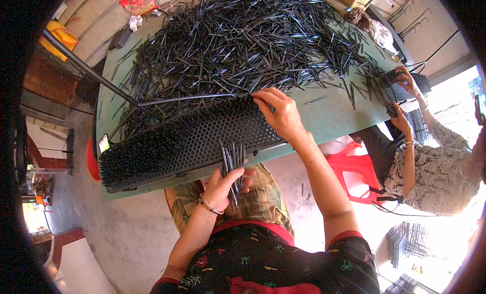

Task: The person inserts long black pins into a perforated rubber mat by hand.

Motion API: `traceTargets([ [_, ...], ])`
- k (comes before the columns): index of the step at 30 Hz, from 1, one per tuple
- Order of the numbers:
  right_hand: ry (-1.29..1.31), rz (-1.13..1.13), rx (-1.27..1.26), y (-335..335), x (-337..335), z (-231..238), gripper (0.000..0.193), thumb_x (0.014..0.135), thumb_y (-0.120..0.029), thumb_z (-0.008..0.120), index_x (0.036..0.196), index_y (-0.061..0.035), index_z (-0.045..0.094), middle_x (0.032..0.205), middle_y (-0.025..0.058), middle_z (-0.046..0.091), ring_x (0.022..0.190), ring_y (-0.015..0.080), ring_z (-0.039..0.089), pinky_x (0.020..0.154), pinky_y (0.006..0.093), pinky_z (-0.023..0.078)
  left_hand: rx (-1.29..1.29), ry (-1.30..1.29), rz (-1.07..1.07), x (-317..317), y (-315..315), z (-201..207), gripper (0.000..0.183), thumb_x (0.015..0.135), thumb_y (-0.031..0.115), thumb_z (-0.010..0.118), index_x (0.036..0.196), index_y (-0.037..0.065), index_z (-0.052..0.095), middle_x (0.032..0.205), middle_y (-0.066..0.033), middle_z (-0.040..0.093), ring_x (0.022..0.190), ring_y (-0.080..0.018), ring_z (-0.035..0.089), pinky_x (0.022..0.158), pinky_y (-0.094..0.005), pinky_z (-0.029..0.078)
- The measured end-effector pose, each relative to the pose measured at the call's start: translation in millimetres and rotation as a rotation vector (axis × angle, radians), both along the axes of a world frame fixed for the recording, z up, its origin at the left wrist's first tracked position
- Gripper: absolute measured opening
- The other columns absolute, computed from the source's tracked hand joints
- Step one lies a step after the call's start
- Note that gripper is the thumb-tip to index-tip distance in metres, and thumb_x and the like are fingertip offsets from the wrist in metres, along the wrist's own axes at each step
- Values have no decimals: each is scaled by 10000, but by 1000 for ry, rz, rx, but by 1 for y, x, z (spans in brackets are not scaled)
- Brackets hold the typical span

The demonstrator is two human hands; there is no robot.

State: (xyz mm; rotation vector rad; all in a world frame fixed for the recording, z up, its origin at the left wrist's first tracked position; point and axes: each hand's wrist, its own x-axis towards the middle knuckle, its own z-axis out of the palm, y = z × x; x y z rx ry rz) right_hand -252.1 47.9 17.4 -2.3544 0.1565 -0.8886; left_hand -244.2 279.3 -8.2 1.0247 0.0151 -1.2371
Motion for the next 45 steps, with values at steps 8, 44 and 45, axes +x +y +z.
traceTargets([
  [8,222,59,394,27,-19,27,182,830,-113,651,952,21,650,896,102,636,788,153,614,699,264,489,-97,-12,10,1,2,4,311,891,134,552,1173,16,493,953,-129,639,691,-130,606,575,-255,512],
  [44,-72,-196,160,-5,-6,-3,230,812,-38,633,1041,-16,628,877,109,671,790,183,645,733,281,492,58,50,58,-4,-7,7,229,876,151,587,1064,21,565,833,-81,625,709,-161,614,633,-305,533],
  [45,-74,-147,22,-7,-5,-5,215,804,-51,638,1018,-23,631,885,111,653,790,224,620,727,315,482,58,51,57,-5,-7,7,229,876,151,587,1064,21,565,833,-81,625,709,-161,614,633,-305,533],
])
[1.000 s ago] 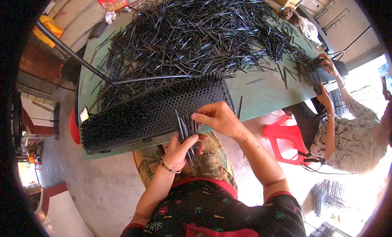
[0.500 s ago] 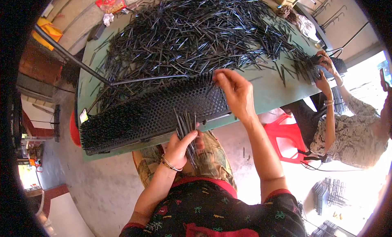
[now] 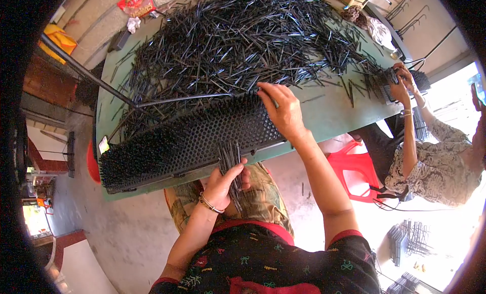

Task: The person inserts long black pins into a perforated rubber mat by hand.

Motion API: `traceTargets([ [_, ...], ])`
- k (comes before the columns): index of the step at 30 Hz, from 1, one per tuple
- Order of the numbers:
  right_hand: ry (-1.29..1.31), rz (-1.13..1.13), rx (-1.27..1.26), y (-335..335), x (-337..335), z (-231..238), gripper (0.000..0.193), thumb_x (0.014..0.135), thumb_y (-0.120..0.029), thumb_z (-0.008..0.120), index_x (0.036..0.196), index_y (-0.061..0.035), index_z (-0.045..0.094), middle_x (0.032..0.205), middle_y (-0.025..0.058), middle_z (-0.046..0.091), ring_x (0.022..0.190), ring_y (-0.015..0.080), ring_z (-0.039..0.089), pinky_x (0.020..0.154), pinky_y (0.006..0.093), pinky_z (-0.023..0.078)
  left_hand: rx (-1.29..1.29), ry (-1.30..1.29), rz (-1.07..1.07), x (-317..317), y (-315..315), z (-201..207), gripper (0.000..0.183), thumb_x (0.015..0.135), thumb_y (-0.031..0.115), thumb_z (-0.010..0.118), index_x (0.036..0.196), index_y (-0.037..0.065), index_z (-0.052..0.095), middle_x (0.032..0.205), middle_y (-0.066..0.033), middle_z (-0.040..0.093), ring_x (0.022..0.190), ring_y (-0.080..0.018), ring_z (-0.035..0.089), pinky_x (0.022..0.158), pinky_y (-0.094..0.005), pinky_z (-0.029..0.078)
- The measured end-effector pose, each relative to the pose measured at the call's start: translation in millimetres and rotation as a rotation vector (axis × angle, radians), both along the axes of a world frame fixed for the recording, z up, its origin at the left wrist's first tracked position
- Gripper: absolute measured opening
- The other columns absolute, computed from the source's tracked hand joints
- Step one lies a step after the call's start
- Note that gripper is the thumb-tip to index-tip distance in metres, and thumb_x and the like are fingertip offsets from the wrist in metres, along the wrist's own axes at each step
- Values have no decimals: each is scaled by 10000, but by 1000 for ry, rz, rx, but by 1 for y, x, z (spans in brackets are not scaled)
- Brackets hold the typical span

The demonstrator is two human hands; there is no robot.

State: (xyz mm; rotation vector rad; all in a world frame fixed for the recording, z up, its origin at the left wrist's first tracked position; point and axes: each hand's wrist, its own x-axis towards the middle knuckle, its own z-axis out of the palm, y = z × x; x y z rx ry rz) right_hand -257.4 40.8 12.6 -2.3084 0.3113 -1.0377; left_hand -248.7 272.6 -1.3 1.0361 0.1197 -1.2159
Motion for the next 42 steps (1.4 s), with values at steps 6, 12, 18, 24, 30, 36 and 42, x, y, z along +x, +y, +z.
traceTargets([
  [6,25,-55,-251,7,-3,2,180,773,-46,655,952,-30,655,965,103,611,857,266,581,768,343,464,-31,-31,-14,-1,4,0,248,878,165,590,1076,17,573,803,-60,618,671,-139,598,607,-290,515],
  [12,100,-101,-258,8,-5,5,181,776,-71,659,952,-30,659,969,111,595,871,275,567,773,353,457,-110,-63,4,2,3,5,248,877,163,591,1077,17,576,796,-58,616,650,-142,595,600,-288,511],
  [18,56,-31,312,37,-26,23,254,871,-178,608,1060,-9,615,962,117,629,912,211,584,761,334,474,-165,-203,132,7,0,28,251,888,145,578,1088,-1,542,778,-69,607,632,-146,588,584,-279,495],
  [24,-339,247,1965,144,-54,20,518,962,-432,360,1254,-24,485,1234,78,533,1144,189,482,1020,357,323,-248,-554,259,-3,-33,45,204,871,17,552,1070,-21,531,867,-59,620,778,-121,591,730,-265,475],
  [30,-374,68,2071,157,-53,-9,368,979,-302,383,1196,-42,526,1137,66,578,1051,177,531,980,322,382,-185,-605,313,-17,-28,5,126,892,76,562,992,-2,564,892,-28,611,808,-94,568,760,-250,470],
  [36,206,365,1476,103,-71,20,480,964,-357,435,1159,71,531,825,40,582,757,97,529,700,265,439,-199,-224,118,-6,-9,24,176,862,82,535,1013,-6,553,805,-47,593,656,-117,555,600,-253,465],
  [42,463,374,1019,72,-60,28,238,846,-183,660,912,46,657,764,0,600,697,45,498,621,224,419,-159,-252,15,-13,-6,23,141,856,125,588,926,5,565,775,-58,606,619,-127,566,523,-258,458],
])
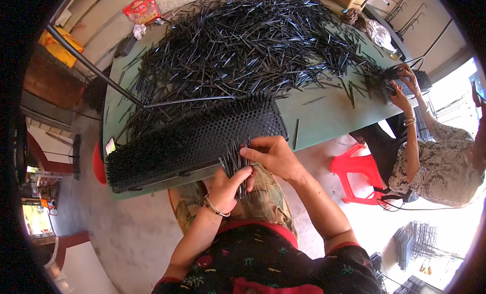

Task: The person inserts long black pins into a perforated rubber mat by hand.

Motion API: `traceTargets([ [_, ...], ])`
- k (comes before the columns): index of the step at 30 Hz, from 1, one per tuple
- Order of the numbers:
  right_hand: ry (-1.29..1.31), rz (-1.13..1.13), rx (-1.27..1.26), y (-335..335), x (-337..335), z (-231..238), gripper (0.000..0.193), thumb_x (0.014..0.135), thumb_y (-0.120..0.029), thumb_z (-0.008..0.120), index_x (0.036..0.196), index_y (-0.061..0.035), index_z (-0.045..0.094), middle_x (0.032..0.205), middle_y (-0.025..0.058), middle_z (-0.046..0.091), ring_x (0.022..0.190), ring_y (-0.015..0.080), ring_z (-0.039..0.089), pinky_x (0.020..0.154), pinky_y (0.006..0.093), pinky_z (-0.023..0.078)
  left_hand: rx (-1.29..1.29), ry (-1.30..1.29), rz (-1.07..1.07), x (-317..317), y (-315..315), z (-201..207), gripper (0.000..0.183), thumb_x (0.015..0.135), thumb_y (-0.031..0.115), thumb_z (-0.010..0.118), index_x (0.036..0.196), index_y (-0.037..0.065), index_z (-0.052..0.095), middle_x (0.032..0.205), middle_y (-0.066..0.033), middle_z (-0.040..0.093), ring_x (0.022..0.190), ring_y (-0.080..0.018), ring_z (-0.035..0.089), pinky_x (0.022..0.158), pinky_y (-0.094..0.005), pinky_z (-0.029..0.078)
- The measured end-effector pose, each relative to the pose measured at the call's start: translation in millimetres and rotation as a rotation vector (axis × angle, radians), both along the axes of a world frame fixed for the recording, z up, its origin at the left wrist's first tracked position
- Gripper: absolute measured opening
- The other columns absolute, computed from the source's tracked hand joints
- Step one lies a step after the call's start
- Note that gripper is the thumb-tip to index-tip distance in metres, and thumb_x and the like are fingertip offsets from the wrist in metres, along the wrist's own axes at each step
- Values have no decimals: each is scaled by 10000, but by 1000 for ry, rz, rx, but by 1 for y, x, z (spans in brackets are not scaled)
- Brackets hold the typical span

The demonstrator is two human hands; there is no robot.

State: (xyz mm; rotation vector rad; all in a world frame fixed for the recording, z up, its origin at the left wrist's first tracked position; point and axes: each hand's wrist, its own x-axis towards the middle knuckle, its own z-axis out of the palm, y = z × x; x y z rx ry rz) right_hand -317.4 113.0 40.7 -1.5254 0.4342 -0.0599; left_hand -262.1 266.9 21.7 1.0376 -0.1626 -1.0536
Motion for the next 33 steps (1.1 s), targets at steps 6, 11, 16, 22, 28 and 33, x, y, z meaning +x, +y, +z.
traceTargets([
  [6,27,-61,98,-1,-3,-10,157,821,-129,675,860,23,678,734,-7,601,682,50,504,600,221,414,115,74,-36,2,3,-9,225,864,148,592,1047,18,580,931,-87,647,785,-156,638,608,-259,518],
  [11,-20,-112,124,-6,-3,-13,190,826,-126,668,937,29,663,788,15,634,705,71,543,630,220,440,64,145,-36,5,-2,-8,252,866,180,605,1075,43,577,958,-65,647,845,-164,642,620,-270,533],
  [16,-55,-130,149,-19,0,-13,224,852,-144,639,1003,22,632,842,46,651,764,89,575,671,225,460,94,159,-70,11,-3,-17,251,870,180,599,1091,64,577,977,-51,645,854,-172,643,602,-298,539],
  [22,-203,-249,5,-42,4,-5,197,881,-112,596,1022,25,612,910,81,662,815,112,602,720,243,478,109,207,-3,18,-7,-15,239,871,175,589,1075,53,571,953,-67,639,812,-179,640,618,-298,536],
  [28,-287,-298,-548,-94,34,5,185,863,-82,613,1014,25,621,905,66,675,867,98,609,791,236,466,98,240,-16,15,-13,-24,200,827,93,576,1008,8,579,854,-100,634,749,-187,628,644,-300,507],
  [33,-309,-261,-591,-110,50,-7,181,863,-95,616,1012,7,631,893,49,683,855,80,608,781,225,469,135,251,-22,13,-10,-18,208,840,101,557,1020,-4,563,838,-103,631,739,-186,624,673,-311,510],
])
